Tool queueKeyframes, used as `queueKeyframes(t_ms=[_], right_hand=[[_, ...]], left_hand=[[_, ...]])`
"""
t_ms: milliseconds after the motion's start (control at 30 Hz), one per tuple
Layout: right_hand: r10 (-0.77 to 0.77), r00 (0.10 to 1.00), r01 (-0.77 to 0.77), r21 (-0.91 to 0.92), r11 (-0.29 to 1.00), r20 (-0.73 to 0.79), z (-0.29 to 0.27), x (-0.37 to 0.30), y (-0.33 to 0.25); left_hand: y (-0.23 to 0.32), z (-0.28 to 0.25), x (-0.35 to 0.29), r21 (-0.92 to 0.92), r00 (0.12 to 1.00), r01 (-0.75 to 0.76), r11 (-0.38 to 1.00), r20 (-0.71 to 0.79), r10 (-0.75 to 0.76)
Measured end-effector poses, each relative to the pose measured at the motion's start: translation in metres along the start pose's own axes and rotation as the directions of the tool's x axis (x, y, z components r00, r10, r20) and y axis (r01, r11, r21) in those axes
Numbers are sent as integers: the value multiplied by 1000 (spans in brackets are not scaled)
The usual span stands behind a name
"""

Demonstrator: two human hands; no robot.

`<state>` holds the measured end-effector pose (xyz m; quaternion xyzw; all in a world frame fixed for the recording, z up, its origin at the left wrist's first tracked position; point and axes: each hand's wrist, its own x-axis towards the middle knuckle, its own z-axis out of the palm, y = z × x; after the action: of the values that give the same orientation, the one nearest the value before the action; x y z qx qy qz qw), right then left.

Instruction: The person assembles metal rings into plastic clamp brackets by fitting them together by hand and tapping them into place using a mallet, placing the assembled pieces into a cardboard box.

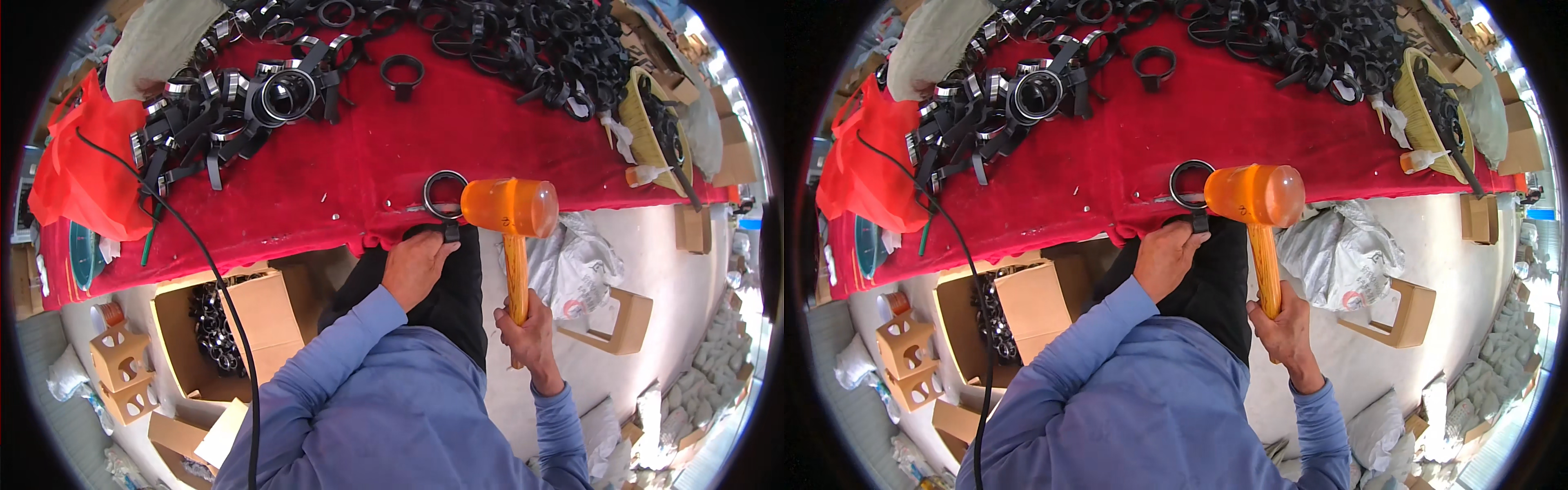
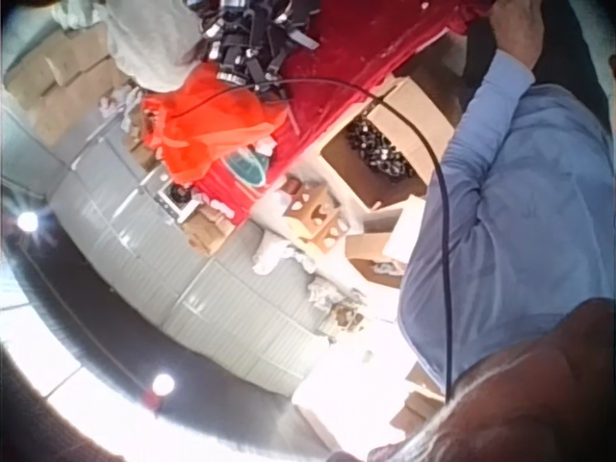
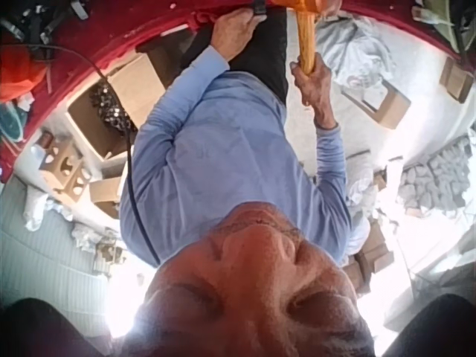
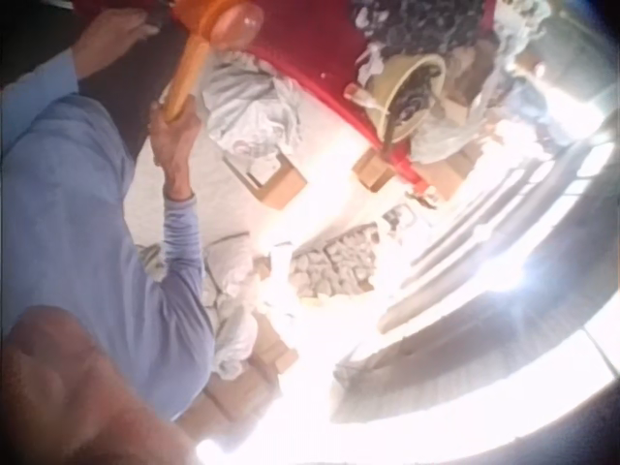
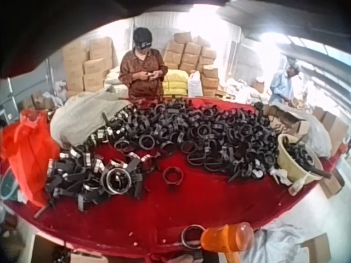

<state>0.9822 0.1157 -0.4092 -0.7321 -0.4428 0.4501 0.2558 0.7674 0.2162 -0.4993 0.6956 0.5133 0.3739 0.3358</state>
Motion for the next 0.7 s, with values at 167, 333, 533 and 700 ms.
queueKeyframes(t_ms=[167,333,533,700], right_hand=[[-105,982,109,17,994,-156,-7,-8,-15],[-486,867,448,-259,856,-107,8,4,20],[-119,978,91,-165,982,-170,-12,7,-28],[-525,851,482,-415,772,12,-35,2,-105]], left_hand=[[-3,-5,0,22,1000,7,1000,-1,-7],[-3,-4,2,4,1000,-11,1000,15,11],[-7,-7,1,10,999,-25,1000,22,25],[-5,-12,2,24,1000,-9,1000,7,9]])
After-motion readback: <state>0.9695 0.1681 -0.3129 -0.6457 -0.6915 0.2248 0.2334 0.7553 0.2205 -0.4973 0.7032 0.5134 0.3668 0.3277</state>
